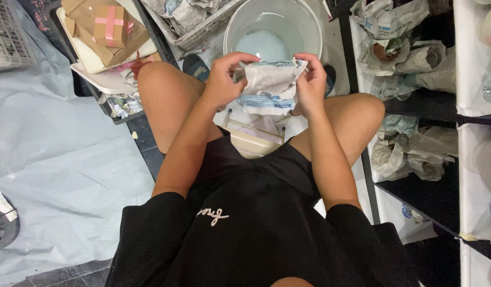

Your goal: The person sits on the floor and repeatedly wraps small ceramic items, such as cups and bowls, in newspaper. They fold the paper around each item and place the wrapped bundle onto a nearby shelf.

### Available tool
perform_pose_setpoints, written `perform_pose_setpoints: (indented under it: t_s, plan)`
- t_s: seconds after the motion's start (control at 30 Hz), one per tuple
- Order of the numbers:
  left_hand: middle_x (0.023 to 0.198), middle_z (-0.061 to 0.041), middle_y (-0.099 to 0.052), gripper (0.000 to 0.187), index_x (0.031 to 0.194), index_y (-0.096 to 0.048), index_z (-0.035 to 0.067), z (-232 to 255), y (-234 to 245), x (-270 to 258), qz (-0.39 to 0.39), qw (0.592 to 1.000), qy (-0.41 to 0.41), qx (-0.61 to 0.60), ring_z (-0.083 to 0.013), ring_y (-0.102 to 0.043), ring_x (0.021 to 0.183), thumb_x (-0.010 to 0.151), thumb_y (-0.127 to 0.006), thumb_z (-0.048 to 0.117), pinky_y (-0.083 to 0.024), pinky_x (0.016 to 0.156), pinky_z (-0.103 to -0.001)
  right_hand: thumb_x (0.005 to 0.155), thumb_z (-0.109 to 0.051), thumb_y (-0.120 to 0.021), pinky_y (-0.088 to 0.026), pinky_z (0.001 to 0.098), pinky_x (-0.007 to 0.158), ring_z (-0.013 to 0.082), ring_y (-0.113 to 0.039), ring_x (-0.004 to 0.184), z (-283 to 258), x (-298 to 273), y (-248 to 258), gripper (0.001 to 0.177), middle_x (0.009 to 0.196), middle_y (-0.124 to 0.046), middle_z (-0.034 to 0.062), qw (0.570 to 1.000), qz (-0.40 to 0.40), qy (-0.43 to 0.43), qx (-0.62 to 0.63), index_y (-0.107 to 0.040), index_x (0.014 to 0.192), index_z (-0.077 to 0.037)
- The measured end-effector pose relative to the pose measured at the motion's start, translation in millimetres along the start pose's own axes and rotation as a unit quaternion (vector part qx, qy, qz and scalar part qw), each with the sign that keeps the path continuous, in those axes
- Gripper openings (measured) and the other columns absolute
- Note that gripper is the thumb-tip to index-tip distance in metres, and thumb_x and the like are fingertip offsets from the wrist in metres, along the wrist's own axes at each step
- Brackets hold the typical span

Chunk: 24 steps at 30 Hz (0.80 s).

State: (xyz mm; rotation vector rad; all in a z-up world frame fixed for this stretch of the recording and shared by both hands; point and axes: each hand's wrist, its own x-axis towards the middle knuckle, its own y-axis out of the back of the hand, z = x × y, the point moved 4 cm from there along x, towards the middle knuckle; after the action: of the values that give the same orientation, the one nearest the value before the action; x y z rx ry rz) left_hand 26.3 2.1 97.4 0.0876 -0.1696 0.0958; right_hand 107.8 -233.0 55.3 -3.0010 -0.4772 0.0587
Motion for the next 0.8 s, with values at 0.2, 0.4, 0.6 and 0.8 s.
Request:
perform_pose_setpoints:
  t_s: [0.2,0.4,0.6,0.8]
  plan:
    - [0.113,-0.011,-0.072,0.045,0.109,-0.076,0.002,-1.0,6.2,6.8,0.03,0.999,-0.013,-0.007,-0.0166,-0.068,0.099,0.076,-0.058,-0.022,-0.052,0.083,-0.026,0.095,0.01,-0.054,-0.052,0.025,0.089,0.0118,-0.064,0.099,5.4,4.6,9.3,0.027,0.108,-0.068,0.0048,0.999,0.008,-0.018,0.046,-0.062,0.118,-0.002]
    - [0.12,-0.012,-0.071,0.033,0.089,-0.075,0.001,-15.5,14.8,9.9,0.009,0.999,-0.041,-0.021,-0.0208,-0.066,0.111,0.075,-0.057,-0.023,-0.051,0.092,-0.028,0.097,0.014,-0.054,-0.051,0.0263,0.094,0.0146,-0.063,0.105,3.0,4.8,7.5,0.022,0.112,-0.065,0.0061,0.999,-0.016,0.006,0.038,-0.066,0.107,-0.001]
    - [0.123,-0.014,-0.067,0.022,0.087,-0.069,-0.001,-22.8,13.4,10.5,0.009,0.994,-0.035,-0.105,-0.0212,-0.062,0.116,0.083,-0.055,-0.017,-0.048,0.103,-0.03,0.096,0.015,-0.053,-0.048,0.0268,0.098,0.0179,-0.061,0.11,-3.0,3.3,7.8,0.022,0.119,-0.062,0.0098,0.998,-0.023,0.065,-0.014,-0.07,0.1,0.002]
    - [0.115,-0.012,-0.072,0.028,0.123,-0.065,0.008,-36.0,10.1,7.2,0.092,0.947,0.087,-0.296,-0.0181,-0.065,0.108,0.106,-0.045,0.018,-0.05,0.099,-0.028,0.093,0.015,-0.053,-0.049,0.0265,0.097,0.0187,-0.063,0.108,-8.7,1.1,6.0,0.025,0.117,-0.063,0.0102,0.994,0.002,0.09,-0.069,-0.073,0.098,0.002]
